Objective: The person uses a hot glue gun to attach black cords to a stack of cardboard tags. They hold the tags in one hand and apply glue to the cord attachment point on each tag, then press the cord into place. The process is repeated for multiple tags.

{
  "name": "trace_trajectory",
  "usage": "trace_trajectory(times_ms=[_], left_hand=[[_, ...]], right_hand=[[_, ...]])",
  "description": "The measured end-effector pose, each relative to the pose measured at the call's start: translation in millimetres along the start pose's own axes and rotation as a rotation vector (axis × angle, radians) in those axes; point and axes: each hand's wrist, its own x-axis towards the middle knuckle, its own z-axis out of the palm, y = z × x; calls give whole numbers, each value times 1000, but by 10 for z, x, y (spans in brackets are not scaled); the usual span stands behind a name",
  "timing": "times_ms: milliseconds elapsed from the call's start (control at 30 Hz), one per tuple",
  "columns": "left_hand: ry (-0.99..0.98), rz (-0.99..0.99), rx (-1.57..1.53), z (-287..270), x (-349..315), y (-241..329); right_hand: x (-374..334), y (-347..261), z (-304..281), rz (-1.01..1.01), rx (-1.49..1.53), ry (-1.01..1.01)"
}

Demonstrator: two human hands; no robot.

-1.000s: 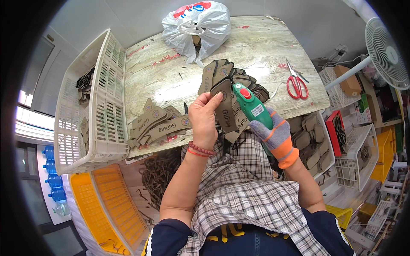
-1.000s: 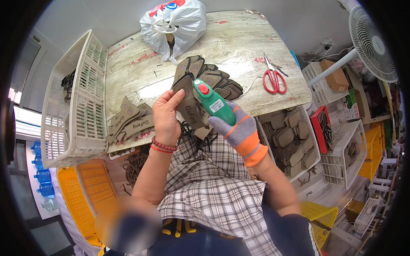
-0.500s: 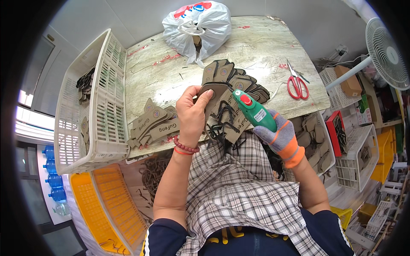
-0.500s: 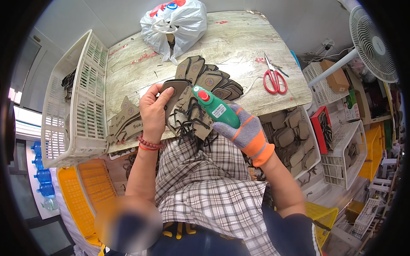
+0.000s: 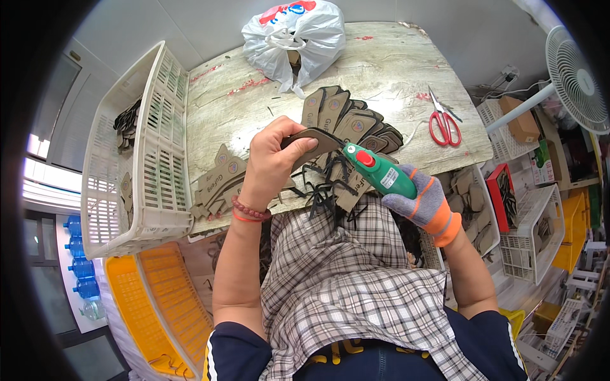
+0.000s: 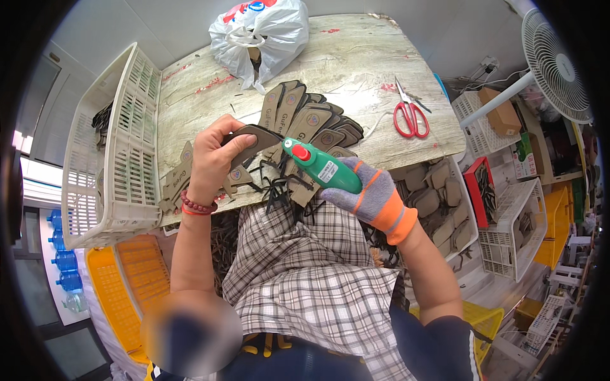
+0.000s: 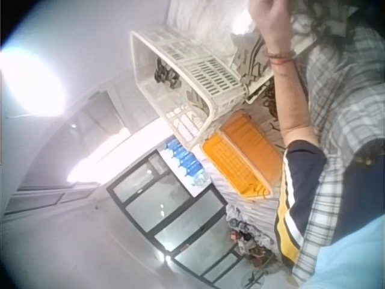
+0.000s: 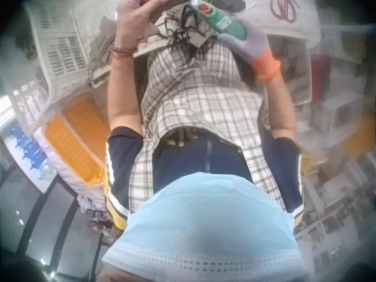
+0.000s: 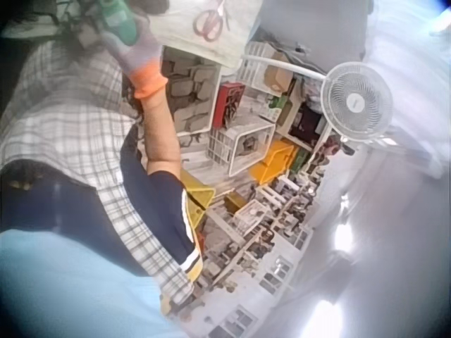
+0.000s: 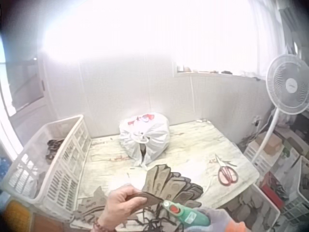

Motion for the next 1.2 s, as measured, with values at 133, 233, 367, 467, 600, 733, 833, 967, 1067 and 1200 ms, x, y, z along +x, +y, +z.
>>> trace_trajectory(times_ms=[133, 233, 367, 467, 600, 733, 833, 967, 1067, 1200], left_hand=[[-94, 21, 109, -23, 29, 118], [-166, -55, 96, -4, 37, 178], [-242, -91, 85, 34, 60, 117], [-227, -134, 82, 34, 109, 65], [239, -213, -30, -245, 186, -141], [692, -180, -666, -415, 30, -569], [706, -424, -990, -232, -268, -740], [566, -618, -1181, 174, -356, -652], [506, -476, -1161, 396, -296, -470], [527, -258, -969, 514, -237, -421]], right_hand=[[2, 26, -7, -39, 2, -15], [6, 26, -3, -58, -56, -17], [45, 9, 22, -59, -57, -23], [79, -55, 56, -7, 17, -6], [54, -43, 125, 4, 50, 107], [-25, 101, 168, 61, -19, 140], [-37, 124, 253, 97, 1, 134], [-29, 85, 374, 230, 32, 125], [-36, 101, 419, 259, -74, 132], [-52, 12, 436, 254, -34, 123]])
